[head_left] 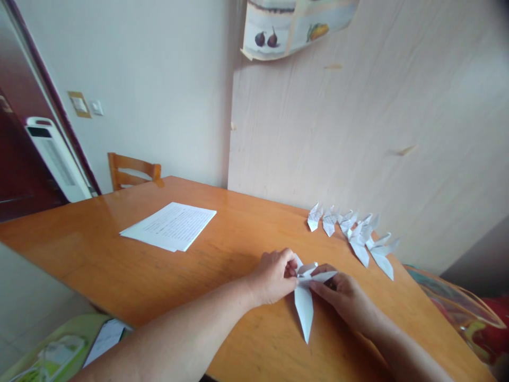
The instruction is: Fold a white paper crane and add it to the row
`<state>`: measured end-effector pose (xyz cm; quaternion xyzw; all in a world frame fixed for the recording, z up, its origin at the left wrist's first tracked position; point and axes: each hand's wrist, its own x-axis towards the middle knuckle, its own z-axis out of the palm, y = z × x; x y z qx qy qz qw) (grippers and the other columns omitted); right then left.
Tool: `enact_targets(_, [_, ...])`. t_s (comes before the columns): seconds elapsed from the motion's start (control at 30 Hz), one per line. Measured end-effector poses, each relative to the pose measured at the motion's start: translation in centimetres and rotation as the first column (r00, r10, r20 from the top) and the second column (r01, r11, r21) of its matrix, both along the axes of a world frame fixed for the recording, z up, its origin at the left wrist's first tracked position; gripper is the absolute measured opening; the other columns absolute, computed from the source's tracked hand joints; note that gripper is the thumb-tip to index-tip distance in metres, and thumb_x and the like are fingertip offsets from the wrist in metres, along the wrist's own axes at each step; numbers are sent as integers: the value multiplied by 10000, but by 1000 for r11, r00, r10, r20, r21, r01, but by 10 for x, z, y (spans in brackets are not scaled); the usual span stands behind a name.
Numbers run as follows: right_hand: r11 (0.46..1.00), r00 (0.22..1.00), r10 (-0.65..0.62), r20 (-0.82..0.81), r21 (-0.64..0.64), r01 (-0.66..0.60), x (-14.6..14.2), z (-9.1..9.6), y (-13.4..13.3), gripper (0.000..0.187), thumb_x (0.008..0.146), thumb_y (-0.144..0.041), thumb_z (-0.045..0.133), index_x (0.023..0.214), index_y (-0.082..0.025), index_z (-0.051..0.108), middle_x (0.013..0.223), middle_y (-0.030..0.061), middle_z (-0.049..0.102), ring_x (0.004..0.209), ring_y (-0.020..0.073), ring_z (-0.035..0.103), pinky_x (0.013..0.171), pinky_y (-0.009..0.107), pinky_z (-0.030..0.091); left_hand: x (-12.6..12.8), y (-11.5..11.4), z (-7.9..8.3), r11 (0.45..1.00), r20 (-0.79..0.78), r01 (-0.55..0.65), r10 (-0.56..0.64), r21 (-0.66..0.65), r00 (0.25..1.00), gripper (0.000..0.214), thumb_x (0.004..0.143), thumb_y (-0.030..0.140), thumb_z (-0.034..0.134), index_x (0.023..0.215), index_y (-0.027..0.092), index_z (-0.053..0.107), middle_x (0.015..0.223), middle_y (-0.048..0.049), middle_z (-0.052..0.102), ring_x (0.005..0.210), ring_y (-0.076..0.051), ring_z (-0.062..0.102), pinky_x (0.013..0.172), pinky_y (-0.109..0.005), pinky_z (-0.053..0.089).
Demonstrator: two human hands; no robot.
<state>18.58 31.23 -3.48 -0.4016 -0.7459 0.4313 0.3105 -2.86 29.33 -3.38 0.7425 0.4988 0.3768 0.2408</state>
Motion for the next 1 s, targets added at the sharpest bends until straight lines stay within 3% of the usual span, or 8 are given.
enact_targets(0.23, [1000,1000,3,6,-1,-3,2,-3,3,300,886,-489,633,935,-192,645,863,41,654,776,198,581,686,311,453,-1,0,1,996,-82,29,-21,88,996,197,723,141,669,901,225,661,921,-17,706,905,-216,620,815,-319,447])
enact_targets(0.5, [999,998,-6,61,37,3,1,-7,2,271,914,-466,598,957,-200,629,788,14,629,722,179,547,633,288,416,-2,3,-3,1000,-125,-2,3,10,992,108,749,261,707,848,218,708,905,-34,668,894,-211,606,772,-292,451])
enact_targets(1.0, [985,984,-90,155,158,65,-4,-9,0,164,903,-350,578,920,-191,616,718,-14,582,636,143,491,584,268,376,-1,6,-5,997,-139,-47,55,66,989,94,773,288,719,730,208,693,827,-12,652,839,-186,589,745,-285,404])
